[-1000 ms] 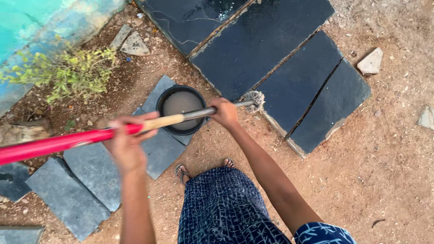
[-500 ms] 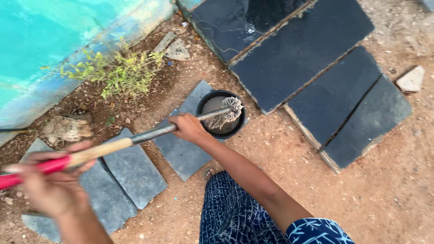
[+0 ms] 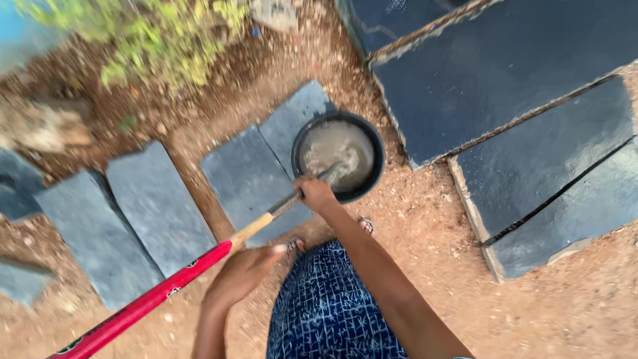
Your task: The person mops the outdoor stone steps and floor using a mop and a bucket of water, repeatedly dipping the mop and scrubbing the surfaces.
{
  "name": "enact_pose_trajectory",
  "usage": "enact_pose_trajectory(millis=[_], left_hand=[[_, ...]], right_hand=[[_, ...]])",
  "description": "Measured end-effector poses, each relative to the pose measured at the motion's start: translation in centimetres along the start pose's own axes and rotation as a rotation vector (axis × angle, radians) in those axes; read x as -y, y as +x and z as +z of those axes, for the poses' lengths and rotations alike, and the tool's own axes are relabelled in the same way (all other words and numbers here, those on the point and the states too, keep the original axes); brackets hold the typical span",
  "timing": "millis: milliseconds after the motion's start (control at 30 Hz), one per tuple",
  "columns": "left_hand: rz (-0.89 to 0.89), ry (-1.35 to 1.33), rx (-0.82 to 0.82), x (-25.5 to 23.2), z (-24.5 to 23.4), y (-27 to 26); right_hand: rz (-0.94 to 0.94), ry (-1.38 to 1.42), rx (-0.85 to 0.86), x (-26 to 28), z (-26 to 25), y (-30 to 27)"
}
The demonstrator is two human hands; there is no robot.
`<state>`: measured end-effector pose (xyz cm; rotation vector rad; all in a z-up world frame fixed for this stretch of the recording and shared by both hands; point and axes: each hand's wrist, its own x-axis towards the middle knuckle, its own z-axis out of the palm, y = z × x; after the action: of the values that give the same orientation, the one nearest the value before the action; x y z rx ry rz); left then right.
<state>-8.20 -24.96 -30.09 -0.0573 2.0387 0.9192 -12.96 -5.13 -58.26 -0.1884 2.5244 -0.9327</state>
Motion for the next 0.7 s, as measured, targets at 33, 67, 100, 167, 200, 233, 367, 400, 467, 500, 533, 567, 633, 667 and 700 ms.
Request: enact_pose_trajectory(millis=[33, 67, 100, 167, 200, 233, 367, 400, 467, 500, 533, 567, 633, 667, 700], left_hand=[[0.102, 0.155, 0.037, -2.1, 1.4, 1.4], [0.207, 0.308, 0.075, -4.5, 3.2, 3.0], [0.162, 0.282, -0.001, -6.6, 4.8, 4.5], [0.254, 0.245, -0.216, -9.1, 6.9, 9.1], [0.392, 0.233, -0.358, -9.3, 7.9, 12.1], [0.228, 0.385, -0.288, -9.0, 8.9, 16.0], [-0.214, 0.646, -0.192, -2.1, 14.8, 32.2], [-0.311, 0.715, -0.135, 0.7, 16.7, 35.7], [-0.323, 0.697, -0.095, 6.7, 20.4, 40.7], [-0.238, 0.617, -0.112, 9.5, 21.3, 41.6], [-0.154, 0.536, -0.131, 11.5, 22.0, 42.0], [-0.186, 0.489, -0.082, 12.7, 22.3, 41.8], [-0.256, 0.395, 0.010, 13.3, 21.4, 39.4], [-0.235, 0.387, 0.000, 12.7, 20.9, 37.2], [-0.206, 0.387, -0.019, 11.8, 19.8, 35.2]], right_hand=[[-0.003, -0.015, 0.036, -0.6, 0.0, 0.1], [0.003, -0.037, 0.074, -1.0, 0.0, 0.0], [-0.013, -0.040, 0.087, -1.5, -0.1, -0.1], [-0.078, -0.025, 0.079, -2.1, 0.1, -0.8], [-0.133, -0.007, 0.054, -2.3, 0.4, -1.2], [-0.188, 0.012, 0.036, -2.6, 0.8, -1.7], [-0.447, 0.049, -0.052, -2.8, 3.2, -3.0], [-0.544, -0.038, -0.154, -2.6, 3.7, -3.0], [-0.472, -0.120, -0.036, -2.5, 3.6, -4.8], [-0.433, -0.157, 0.023, -2.1, 3.3, -5.6], [-0.493, -0.145, -0.032, -1.8, 2.9, -6.0], [-0.549, -0.130, -0.085, -1.6, 2.5, -6.5], [-0.658, -0.124, -0.108, -1.6, 1.6, -7.6], [-0.712, -0.133, -0.078, -2.2, 1.0, -8.6], [-0.769, -0.148, -0.062, -2.9, 0.5, -8.7]])
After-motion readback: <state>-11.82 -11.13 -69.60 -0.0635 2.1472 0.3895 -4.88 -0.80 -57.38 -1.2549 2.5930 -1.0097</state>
